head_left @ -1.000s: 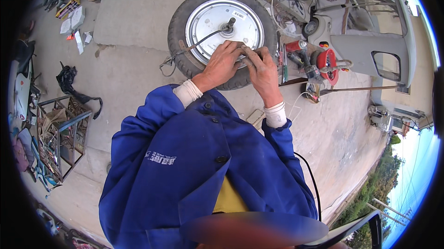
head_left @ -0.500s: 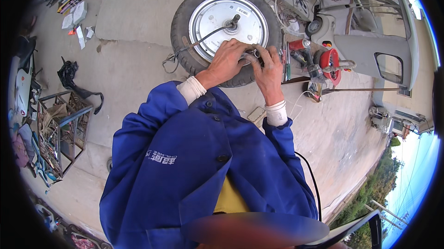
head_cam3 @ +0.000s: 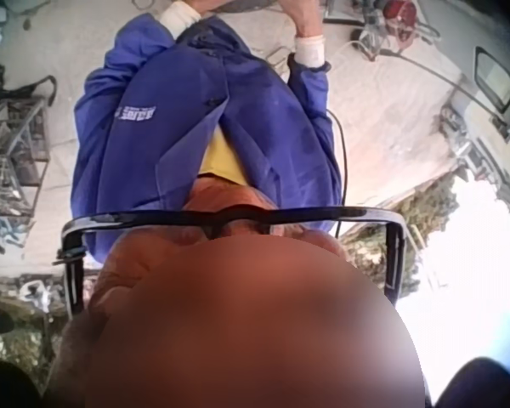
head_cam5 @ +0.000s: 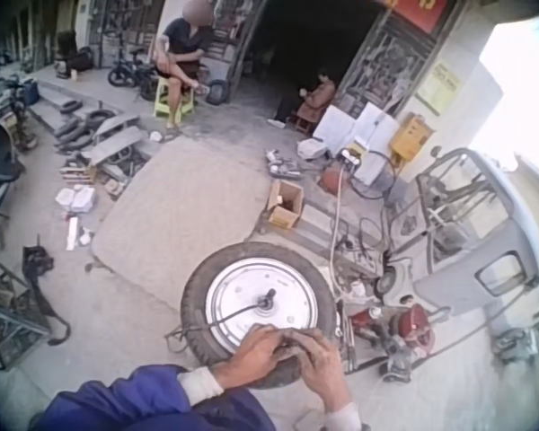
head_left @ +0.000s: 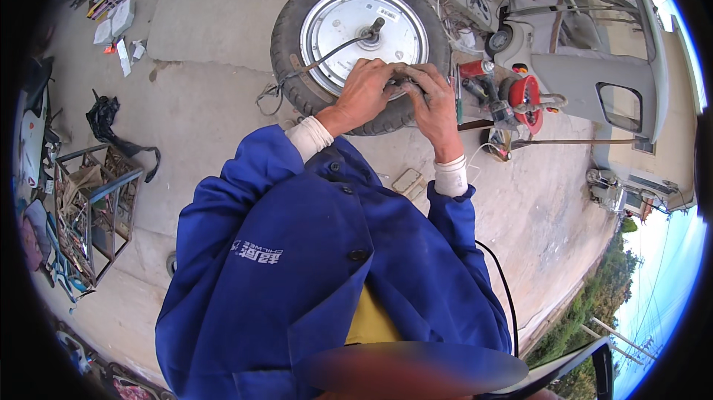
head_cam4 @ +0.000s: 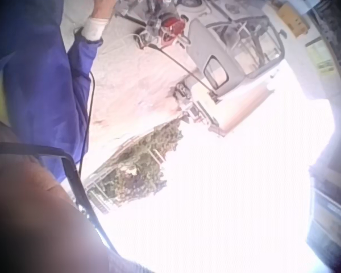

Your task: The person works on a small tire mounted on a rim, using a tool to manipulate the valve stem and then inserting a metal clip into the rim. The person rotates the tire and continues adjusting the valve area before lifting the tire to inspect it.

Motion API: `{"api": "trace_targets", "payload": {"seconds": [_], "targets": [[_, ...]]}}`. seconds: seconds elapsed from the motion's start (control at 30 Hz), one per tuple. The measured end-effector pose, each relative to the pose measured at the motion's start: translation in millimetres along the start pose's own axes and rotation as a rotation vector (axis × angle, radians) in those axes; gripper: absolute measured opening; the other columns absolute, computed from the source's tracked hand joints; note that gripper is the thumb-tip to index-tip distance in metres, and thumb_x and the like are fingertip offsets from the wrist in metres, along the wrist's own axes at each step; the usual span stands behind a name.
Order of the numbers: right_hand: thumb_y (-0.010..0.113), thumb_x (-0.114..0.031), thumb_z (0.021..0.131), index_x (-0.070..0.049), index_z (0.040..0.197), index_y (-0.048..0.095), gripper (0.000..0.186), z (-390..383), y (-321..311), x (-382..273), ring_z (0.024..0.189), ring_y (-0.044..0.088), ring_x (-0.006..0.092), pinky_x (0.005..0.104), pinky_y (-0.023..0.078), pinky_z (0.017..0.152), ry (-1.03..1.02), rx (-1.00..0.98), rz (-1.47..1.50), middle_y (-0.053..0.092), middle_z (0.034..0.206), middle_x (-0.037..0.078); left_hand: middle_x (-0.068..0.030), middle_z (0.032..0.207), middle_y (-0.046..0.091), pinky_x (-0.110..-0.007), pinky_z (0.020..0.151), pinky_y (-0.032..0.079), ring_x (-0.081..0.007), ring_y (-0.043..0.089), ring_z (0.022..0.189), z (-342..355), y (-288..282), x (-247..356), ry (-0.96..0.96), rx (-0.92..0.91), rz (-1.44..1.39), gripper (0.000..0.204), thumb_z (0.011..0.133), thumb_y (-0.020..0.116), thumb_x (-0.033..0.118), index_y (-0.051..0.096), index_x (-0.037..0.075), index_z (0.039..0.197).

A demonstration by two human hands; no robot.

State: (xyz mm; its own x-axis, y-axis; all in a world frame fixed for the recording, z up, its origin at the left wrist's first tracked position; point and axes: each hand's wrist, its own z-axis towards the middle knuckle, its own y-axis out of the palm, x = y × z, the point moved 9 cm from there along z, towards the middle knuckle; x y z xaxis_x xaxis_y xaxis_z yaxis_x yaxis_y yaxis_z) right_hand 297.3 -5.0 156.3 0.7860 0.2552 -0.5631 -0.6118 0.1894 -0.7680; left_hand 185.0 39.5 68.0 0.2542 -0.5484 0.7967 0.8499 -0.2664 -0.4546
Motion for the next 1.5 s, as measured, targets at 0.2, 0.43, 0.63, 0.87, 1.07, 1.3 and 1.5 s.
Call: {"api": "trace_targets", "payload": {"seconds": [0.2,0.43,0.63,0.87,1.07,1.3,1.5], "targets": [[0.083,-0.008,0.093,-0.005,0.126,0.080,0.032,0.1,3.4,-1.6,0.102,0.074,0.0294,0.0378,0.059,0.087,0.131,0.069,0.006,0.074,0.114,0.014,-0.0118,0.106,0.075,-0.044,0.097,0.048,-0.0330,0.068,0.104,5.2,4.9,-1.7,-0.003,-0.019,-0.012,0.043,0.087,0.084,0.009,0.073,0.006,0.129],[0.087,-0.012,0.092,-0.006,0.125,0.081,0.034,-7.2,1.8,11.0,0.095,0.072,0.0247,0.0335,0.057,0.081,0.180,0.063,-0.030,0.072,0.117,0.011,-0.0124,0.116,0.077,-0.044,0.100,0.051,-0.0349,0.070,0.110,5.0,-6.7,3.7,-0.036,0.025,-0.117,0.047,0.088,0.084,0.003,0.074,0.005,0.133],[0.086,-0.013,0.092,-0.007,0.126,0.079,0.035,-2.8,-0.9,7.4,0.104,0.075,0.0347,0.0429,0.061,0.086,0.102,0.130,0.114,0.072,0.120,0.014,-0.0137,0.121,0.076,-0.046,0.101,0.050,-0.0350,0.069,0.110,-1.6,5.7,-12.7,-0.006,0.008,-0.046,0.053,0.089,0.084,0.006,0.069,0.006,0.139],[0.086,-0.013,0.091,-0.008,0.129,0.077,0.040,-5.1,-1.5,6.7,0.103,0.076,0.0384,0.0433,0.062,0.088,0.142,0.092,-0.021,0.075,0.120,0.016,-0.0166,0.127,0.076,-0.047,0.103,0.051,-0.0370,0.070,0.118,2.0,3.7,-12.9,-0.043,0.008,-0.103,0.056,0.089,0.083,0.002,0.066,0.004,0.142],[0.086,-0.017,0.090,-0.010,0.129,0.076,0.041,-10.6,3.1,14.5,0.103,0.075,0.0394,0.0458,0.062,0.086,0.066,0.062,0.126,0.074,0.120,0.015,-0.0202,0.123,0.077,-0.048,0.100,0.055,-0.0403,0.072,0.114,4.7,3.9,-9.6,-0.079,-0.037,-0.420,0.052,0.088,0.079,-0.005,0.068,0.001,0.139],[0.084,-0.019,0.091,-0.010,0.122,0.075,0.034,-10.3,-6.1,-0.4,0.097,0.074,0.0402,0.0481,0.061,0.083,0.057,0.192,0.042,0.072,0.117,0.013,-0.0199,0.126,0.077,-0.048,0.103,0.056,-0.0392,0.073,0.120,1.3,8.4,-21.3,-0.113,-0.098,-0.218,0.053,0.089,0.076,-0.008,0.065,-0.001,0.140],[0.082,-0.019,0.093,-0.011,0.126,0.075,0.035,-11.3,6.0,7.2,0.100,0.075,0.0391,0.0482,0.061,0.086,0.145,0.082,-0.059,0.072,0.120,0.011,-0.0202,0.125,0.077,-0.040,0.100,0.060,-0.0317,0.077,0.116,3.1,3.0,-9.9,-0.006,-0.045,-0.184,0.047,0.094,0.073,-0.007,0.065,-0.004,0.140]]}}
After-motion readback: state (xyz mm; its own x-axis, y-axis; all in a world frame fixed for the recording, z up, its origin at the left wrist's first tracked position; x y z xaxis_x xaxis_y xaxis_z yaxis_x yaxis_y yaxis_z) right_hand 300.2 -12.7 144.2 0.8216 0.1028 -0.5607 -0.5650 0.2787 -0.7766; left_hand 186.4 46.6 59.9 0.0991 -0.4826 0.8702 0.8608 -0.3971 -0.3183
